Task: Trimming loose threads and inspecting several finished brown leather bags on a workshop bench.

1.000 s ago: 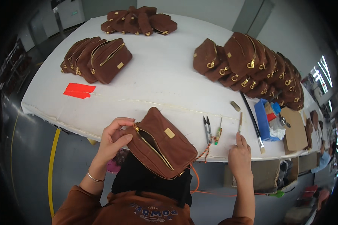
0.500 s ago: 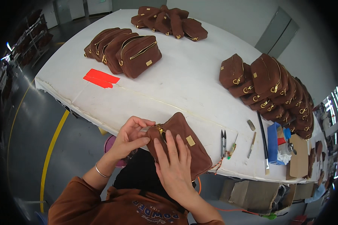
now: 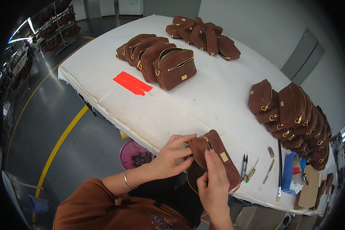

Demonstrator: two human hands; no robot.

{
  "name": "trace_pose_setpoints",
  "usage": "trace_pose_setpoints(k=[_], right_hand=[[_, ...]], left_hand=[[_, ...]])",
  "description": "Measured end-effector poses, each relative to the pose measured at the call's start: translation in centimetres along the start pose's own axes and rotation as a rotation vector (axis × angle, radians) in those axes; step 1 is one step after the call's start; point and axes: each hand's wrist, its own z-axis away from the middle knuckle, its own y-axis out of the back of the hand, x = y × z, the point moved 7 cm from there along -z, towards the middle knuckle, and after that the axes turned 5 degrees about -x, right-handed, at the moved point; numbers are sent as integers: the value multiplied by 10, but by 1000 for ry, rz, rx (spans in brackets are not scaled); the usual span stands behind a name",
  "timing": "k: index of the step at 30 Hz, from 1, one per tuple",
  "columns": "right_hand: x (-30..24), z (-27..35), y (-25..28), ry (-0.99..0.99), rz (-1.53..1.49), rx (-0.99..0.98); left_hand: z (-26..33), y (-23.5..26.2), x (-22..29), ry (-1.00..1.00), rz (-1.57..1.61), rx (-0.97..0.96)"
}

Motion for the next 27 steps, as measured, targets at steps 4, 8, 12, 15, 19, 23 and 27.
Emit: trace_pose_setpoints(k=[4, 8, 12, 15, 19, 23, 27], right_hand=[[-8, -4, 18, -2, 142, 72], [-45, 5, 5, 224, 118, 94], [-34, 16, -10, 125, -136, 97], [-13, 8, -7, 14, -137, 206], [14, -6, 9, -3, -123, 315], [23, -10, 1, 14, -175, 278], [28, -8, -5, -4, -133, 241]], left_hand=[[-12, -5, 13, -32, -63, 5], [-19, -9, 13, -45, 56, 33], [-28, -9, 15, 0, 110, -7], [-29, -2, 10, 50, 73, 0], [-30, -9, 11, 121, 145, -88], [-24, -13, -4, 229, 286, -123], [-24, -15, -5, 235, 349, -128]])
